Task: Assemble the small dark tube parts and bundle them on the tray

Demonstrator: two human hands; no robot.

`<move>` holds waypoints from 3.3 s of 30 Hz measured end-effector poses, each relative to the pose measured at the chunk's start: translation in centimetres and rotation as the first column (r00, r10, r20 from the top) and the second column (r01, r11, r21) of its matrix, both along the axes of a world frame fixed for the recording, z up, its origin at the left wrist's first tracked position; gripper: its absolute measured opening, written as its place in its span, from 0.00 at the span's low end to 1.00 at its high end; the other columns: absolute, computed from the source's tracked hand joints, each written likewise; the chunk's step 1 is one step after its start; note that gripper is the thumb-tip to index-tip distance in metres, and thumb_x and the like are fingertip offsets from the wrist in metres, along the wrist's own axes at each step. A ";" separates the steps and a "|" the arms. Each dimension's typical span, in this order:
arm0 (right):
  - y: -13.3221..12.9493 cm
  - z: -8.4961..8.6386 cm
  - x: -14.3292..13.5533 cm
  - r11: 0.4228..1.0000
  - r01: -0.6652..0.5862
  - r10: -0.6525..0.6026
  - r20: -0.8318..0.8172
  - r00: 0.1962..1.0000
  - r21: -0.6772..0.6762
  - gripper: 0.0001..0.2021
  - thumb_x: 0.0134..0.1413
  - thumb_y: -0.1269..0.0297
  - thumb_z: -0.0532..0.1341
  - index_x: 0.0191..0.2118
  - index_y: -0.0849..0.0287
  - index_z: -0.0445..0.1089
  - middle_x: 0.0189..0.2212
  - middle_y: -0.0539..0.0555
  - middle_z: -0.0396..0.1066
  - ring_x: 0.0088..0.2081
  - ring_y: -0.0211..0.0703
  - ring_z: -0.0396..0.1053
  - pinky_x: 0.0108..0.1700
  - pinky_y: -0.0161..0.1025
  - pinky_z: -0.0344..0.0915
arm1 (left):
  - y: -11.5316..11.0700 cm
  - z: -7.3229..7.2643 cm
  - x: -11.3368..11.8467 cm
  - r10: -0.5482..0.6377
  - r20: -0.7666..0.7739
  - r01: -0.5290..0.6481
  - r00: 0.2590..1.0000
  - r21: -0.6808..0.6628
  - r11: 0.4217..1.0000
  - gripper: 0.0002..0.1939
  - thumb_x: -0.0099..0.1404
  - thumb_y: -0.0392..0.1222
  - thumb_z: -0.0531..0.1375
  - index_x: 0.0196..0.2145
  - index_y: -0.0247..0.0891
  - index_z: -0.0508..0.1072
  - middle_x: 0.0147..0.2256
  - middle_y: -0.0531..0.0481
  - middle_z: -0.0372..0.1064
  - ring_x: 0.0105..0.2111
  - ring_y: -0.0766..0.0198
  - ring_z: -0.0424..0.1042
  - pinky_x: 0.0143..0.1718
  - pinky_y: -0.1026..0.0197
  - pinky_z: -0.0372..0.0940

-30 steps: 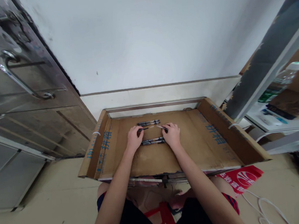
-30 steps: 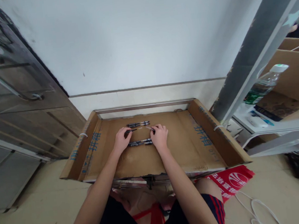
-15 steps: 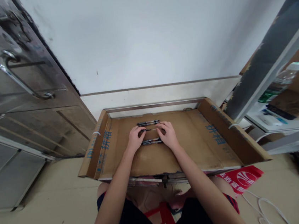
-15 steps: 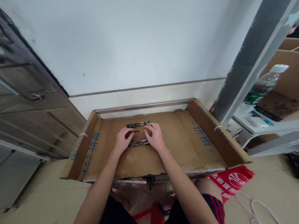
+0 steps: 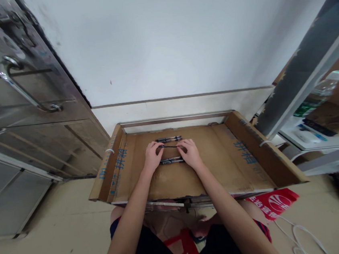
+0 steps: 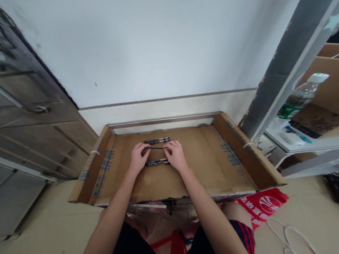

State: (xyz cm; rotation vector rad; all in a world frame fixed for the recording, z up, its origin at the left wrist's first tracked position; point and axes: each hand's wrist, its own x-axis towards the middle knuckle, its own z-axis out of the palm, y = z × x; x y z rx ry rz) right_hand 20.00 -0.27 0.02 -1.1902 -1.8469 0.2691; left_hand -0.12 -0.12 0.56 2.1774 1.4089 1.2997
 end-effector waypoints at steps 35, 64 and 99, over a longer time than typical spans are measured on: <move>0.3 -1.5 1.0 0.879 0.459 -0.436 0.175 0.883 -0.125 0.10 0.49 0.69 0.57 0.38 0.57 0.73 0.37 0.57 0.71 0.41 0.51 0.61 0.41 0.44 0.52 | 0.4 -0.8 -0.3 0.078 -0.052 -0.081 0.996 -0.055 0.995 0.05 0.60 0.36 0.58 0.35 0.38 0.73 0.34 0.47 0.71 0.36 0.59 0.68 0.40 0.56 0.62; 0.2 -0.2 0.4 0.963 0.243 -0.260 -0.155 0.953 -0.119 0.12 0.55 0.63 0.52 0.40 0.60 0.69 0.34 0.59 0.75 0.34 0.47 0.71 0.39 0.42 0.65 | 1.4 -2.0 -0.5 0.164 0.350 -0.097 0.922 -0.202 0.975 0.16 0.64 0.33 0.49 0.49 0.37 0.66 0.34 0.47 0.70 0.28 0.68 0.68 0.36 0.62 0.65; 0.3 -0.2 0.4 0.963 0.262 -0.269 -0.148 0.952 -0.067 0.09 0.56 0.63 0.52 0.39 0.59 0.66 0.33 0.58 0.71 0.35 0.47 0.67 0.41 0.43 0.63 | 1.3 -1.4 0.2 0.049 0.714 0.249 0.698 -0.306 0.919 0.19 0.56 0.40 0.62 0.45 0.35 0.69 0.35 0.47 0.69 0.32 0.64 0.72 0.32 0.60 0.71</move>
